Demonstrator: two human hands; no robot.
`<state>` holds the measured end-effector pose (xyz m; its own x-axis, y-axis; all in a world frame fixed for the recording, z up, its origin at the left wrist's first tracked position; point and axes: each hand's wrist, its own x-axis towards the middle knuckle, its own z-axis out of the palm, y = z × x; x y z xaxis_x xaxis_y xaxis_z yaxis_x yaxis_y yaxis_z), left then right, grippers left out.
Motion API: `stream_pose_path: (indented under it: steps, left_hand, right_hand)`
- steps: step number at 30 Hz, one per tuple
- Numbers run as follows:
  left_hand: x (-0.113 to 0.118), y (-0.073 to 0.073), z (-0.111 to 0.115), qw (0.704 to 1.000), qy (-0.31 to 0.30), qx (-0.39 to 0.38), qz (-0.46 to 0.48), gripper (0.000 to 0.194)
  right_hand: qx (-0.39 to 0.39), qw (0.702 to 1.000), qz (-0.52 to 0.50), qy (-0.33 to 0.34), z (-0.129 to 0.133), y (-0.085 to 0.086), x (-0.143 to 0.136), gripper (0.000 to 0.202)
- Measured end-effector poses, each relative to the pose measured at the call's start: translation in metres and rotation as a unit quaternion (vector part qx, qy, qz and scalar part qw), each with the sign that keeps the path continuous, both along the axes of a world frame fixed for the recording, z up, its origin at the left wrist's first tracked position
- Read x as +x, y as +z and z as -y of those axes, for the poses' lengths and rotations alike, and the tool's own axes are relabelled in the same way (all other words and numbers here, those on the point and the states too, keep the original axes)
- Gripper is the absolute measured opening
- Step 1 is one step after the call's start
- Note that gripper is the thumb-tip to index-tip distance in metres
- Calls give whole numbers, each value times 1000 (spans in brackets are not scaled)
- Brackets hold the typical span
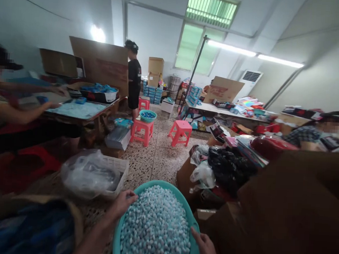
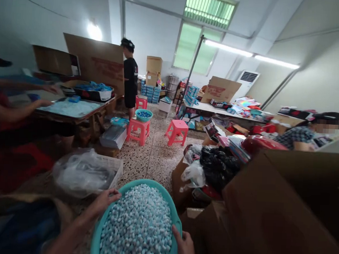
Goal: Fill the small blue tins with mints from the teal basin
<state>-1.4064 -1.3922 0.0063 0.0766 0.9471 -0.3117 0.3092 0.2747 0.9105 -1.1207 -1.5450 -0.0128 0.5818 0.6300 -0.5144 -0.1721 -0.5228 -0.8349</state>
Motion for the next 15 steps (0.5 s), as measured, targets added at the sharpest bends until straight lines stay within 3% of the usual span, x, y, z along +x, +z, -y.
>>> stream_pose_path:
  steps: [7,12,15]
  left_hand:
    - [37,4,-172,998,-57,-3,-1,41]
    - [84,-2,-304,996,-87,-12,-14,47]
    - [118,-5,-382,997,-72,-13,-9,48]
  right_hand:
    - [14,997,24,-68,-135,1,15,65]
    - [35,997,42,-61,-252,-25,61,59]
    - [42,996,54,-64,-327,-34,90,63]
